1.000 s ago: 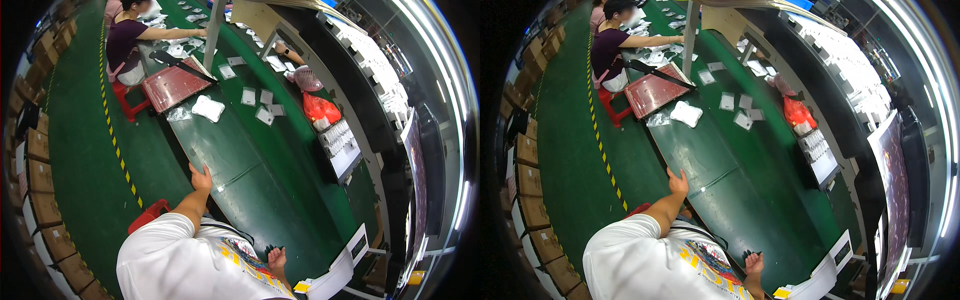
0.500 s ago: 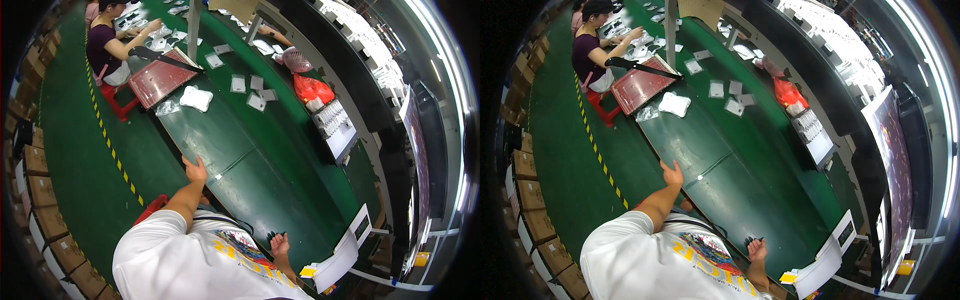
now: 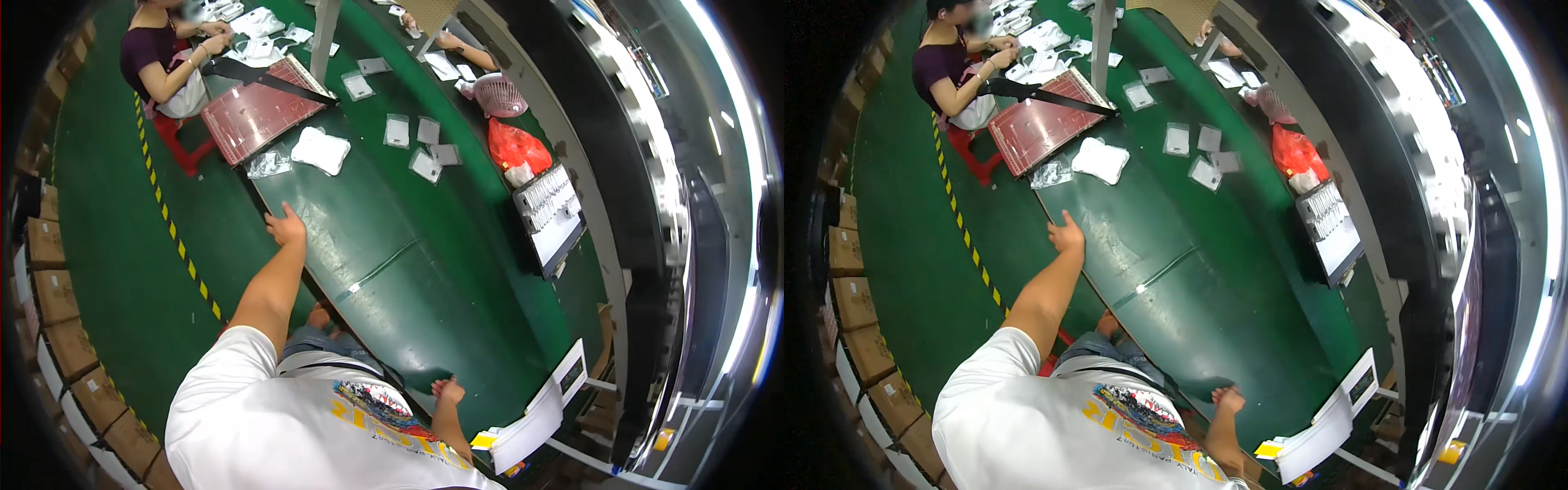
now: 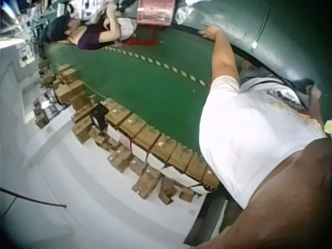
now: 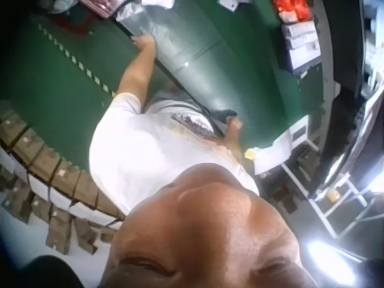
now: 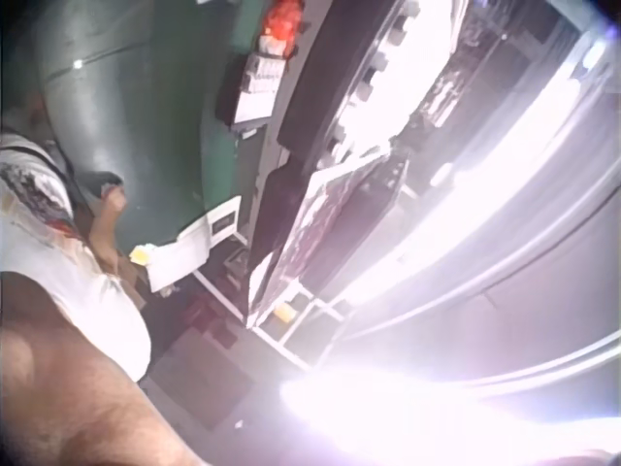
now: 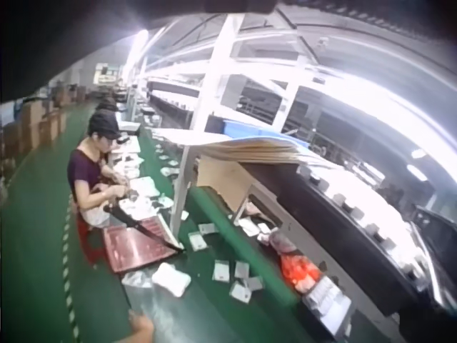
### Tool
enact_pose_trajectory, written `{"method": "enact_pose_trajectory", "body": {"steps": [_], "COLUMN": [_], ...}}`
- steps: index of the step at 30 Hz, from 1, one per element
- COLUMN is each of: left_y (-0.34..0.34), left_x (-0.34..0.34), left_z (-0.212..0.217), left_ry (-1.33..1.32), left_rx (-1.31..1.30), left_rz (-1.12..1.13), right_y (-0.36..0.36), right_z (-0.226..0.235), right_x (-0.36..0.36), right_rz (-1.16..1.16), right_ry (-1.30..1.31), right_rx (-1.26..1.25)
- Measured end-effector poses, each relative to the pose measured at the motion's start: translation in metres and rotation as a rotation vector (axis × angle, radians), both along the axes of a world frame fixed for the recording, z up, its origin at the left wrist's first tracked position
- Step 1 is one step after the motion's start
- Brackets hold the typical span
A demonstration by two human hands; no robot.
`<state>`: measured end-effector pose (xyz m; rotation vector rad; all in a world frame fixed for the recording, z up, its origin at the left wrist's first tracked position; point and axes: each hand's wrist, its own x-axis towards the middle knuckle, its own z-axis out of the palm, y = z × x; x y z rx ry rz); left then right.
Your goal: The person gathers plastic-wrapped packets from a conveyor belt, stacks them by hand, handles packaging inserts, and places the packets into a cardboard box.
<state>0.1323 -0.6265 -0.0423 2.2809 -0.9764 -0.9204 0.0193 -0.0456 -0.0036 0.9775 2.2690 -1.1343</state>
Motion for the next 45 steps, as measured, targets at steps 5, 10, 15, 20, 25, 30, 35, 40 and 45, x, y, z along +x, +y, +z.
{"method": "enact_pose_trajectory", "body": {"steps": [5,10,15,20,25,30,35,40,45], "left_y": [0.000,-0.004,-0.004,-0.006,-0.001,-0.009,-0.009,-0.008,-0.009], "left_x": [-0.042,-0.023,-0.039,-0.028,-0.051,-0.033,-0.035,-0.043,-0.039], "left_z": [0.045,0.044,0.047,0.046,0.042,0.043,0.041,0.039,0.045], "left_ry": [-0.232,-0.336,-0.301,-0.360,-0.354,-0.395,-0.416,-0.421,-0.424], "left_rx": [0.042,0.056,0.057,0.087,0.074,0.061,0.089,0.049,0.095], "left_rz": [-0.025,0.002,-0.026,-0.028,-0.063,-0.021,-0.028,-0.026,-0.026], "right_y": [-0.054,-0.269,-0.408,-0.518,-0.501,-0.505,-0.492,-0.505,-0.523], "right_z": [0.001,0.044,-0.004,0.003,-0.036,-0.042,0.017,0.053,0.056], "right_x": [-0.093,-0.182,-0.332,-0.354,-0.437,-0.406,-0.383,-0.359,-0.325], "right_rz": [0.496,0.948,0.995,0.755,0.946,0.682,1.312,1.764,1.988], "right_ry": [0.528,0.693,0.594,0.225,0.311,0.408,0.978,0.975,0.851], "right_rx": [0.251,0.262,0.143,0.033,0.451,0.143,0.375,0.236,0.409]}}
